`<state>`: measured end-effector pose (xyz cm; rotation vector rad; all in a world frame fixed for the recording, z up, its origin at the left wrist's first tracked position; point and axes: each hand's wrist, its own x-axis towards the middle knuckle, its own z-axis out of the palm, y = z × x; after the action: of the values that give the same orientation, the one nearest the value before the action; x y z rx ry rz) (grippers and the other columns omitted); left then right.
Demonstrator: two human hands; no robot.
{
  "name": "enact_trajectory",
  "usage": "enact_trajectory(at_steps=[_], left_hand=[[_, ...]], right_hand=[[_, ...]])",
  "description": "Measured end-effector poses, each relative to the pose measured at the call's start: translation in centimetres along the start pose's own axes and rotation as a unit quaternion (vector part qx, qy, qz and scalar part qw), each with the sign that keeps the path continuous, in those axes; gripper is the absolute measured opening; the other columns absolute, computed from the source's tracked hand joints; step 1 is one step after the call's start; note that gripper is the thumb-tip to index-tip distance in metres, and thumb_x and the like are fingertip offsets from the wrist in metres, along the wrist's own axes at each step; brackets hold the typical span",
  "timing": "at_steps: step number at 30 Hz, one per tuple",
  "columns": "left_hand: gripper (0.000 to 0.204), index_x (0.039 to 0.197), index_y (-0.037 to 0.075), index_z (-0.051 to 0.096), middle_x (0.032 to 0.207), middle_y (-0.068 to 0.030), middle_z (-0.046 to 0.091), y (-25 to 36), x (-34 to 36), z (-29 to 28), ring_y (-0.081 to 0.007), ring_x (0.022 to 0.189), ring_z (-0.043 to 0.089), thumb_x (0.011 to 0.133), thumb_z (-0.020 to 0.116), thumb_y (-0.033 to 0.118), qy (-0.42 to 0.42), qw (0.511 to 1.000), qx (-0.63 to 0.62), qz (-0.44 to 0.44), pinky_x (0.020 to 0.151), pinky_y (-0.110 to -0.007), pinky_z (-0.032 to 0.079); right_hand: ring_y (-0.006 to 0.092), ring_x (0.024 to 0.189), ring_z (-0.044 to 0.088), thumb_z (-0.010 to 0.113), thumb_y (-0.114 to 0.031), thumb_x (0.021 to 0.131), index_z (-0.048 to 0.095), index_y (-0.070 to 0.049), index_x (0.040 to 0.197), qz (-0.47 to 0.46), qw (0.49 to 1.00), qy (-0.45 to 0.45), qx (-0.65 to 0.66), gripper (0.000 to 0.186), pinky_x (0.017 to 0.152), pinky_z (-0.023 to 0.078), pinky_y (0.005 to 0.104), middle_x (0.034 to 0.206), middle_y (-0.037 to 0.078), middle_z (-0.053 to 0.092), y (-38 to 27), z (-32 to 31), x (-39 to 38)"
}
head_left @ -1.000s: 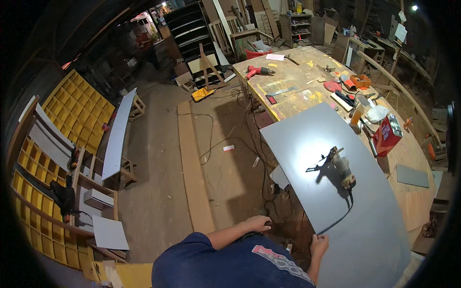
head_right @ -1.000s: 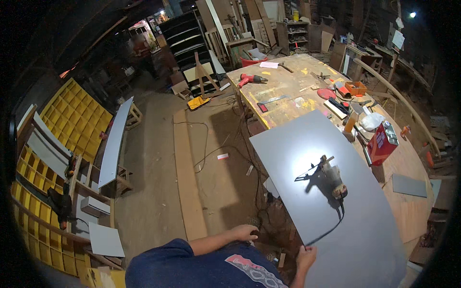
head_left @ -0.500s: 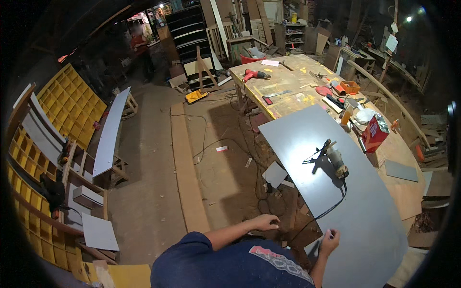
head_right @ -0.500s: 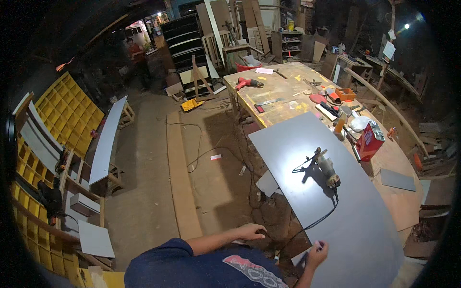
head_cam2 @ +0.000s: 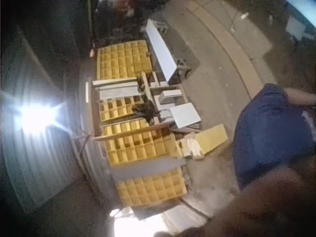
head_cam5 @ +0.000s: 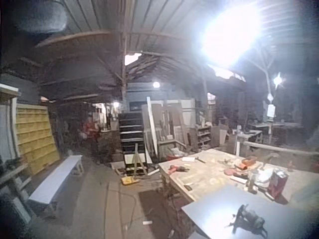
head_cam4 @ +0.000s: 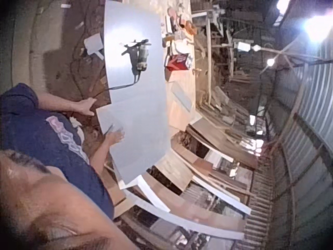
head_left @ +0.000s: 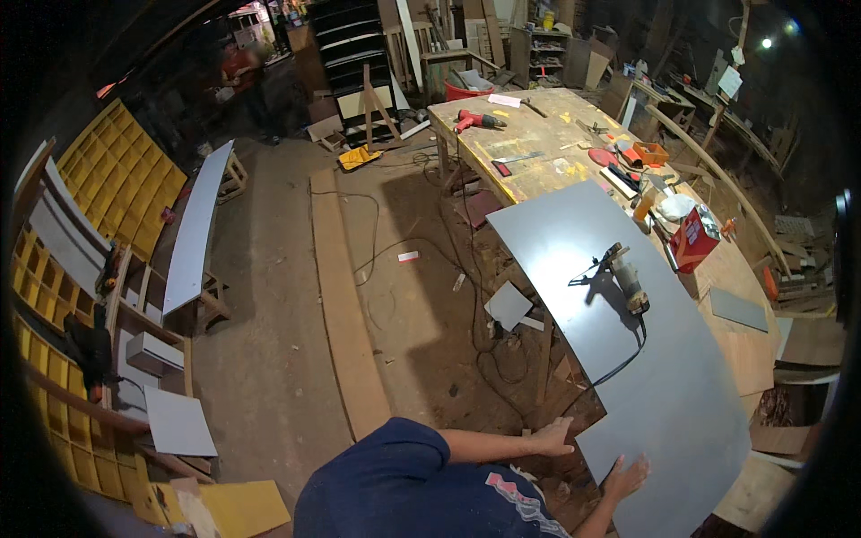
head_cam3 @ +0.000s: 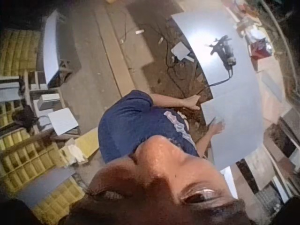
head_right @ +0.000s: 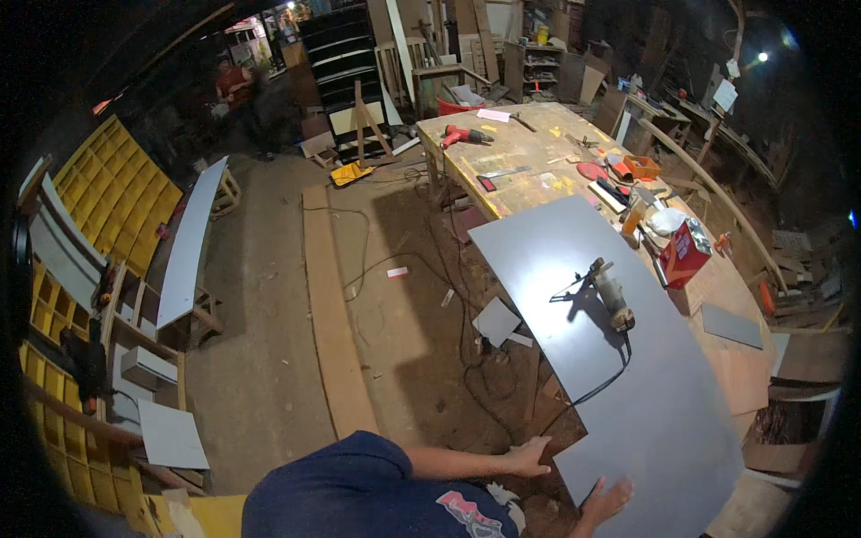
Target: The person moves gray laminate panels on a workbench and uses a hand router to trim the edges of several panels.
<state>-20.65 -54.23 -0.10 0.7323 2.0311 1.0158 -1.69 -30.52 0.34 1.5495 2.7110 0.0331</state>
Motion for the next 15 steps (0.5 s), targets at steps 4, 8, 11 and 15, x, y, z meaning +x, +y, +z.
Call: enact_trajectory(at_steps=[4,8,11,15], left_hand=[[0.084,0.154,-0.005,0.040,0.154,-0.0320,0.047,-2.7,1.4,3.1,-0.0431,0.145,0.047,0.090,0.077,0.034,0.130,0.990,0.018,0.045,0.117,-0.048,0.044],[0.058,0.137,0.000,0.059,0.132,-0.0256,0.067,1.4,1.3,3.4,-0.0425,0.124,0.065,0.091,0.076,0.030,0.080,0.992,-0.045,0.091,0.104,-0.049,0.051],[0.053,0.136,0.004,0.062,0.132,-0.0251,0.068,2.0,1.4,5.7,-0.0423,0.121,0.066,0.091,0.075,0.028,0.147,0.987,-0.058,-0.025,0.102,-0.050,0.052],[0.050,0.135,0.008,0.064,0.125,-0.0237,0.071,2.9,0.8,7.9,-0.0415,0.115,0.069,0.090,0.076,0.026,0.249,0.964,-0.081,-0.038,0.098,-0.049,0.055]], right_hand=[[0.0358,0.159,0.025,0.052,-0.061,0.106,0.034,-0.022,0.166,0.067,0.996,-0.050,-0.037,0.074,0.125,0.027,0.0571,0.172,0.012,0.030,0.3,-3.3,0.4],[0.0335,0.157,0.027,0.049,-0.063,0.106,0.037,-0.022,0.163,0.146,0.985,0.032,-0.081,0.071,0.123,0.029,0.0549,0.169,0.011,0.032,9.8,0.2,3.5],[0.0386,0.149,0.042,0.047,-0.064,0.104,0.050,-0.015,0.156,0.107,0.977,0.157,-0.099,0.072,0.116,0.038,0.0600,0.161,0.017,0.048,18.7,2.5,4.8],[0.0531,0.142,0.047,0.041,-0.074,0.101,0.049,-0.012,0.158,0.093,0.972,0.188,-0.105,0.084,0.106,0.041,0.0744,0.161,0.025,0.047,34.7,5.0,5.5]])
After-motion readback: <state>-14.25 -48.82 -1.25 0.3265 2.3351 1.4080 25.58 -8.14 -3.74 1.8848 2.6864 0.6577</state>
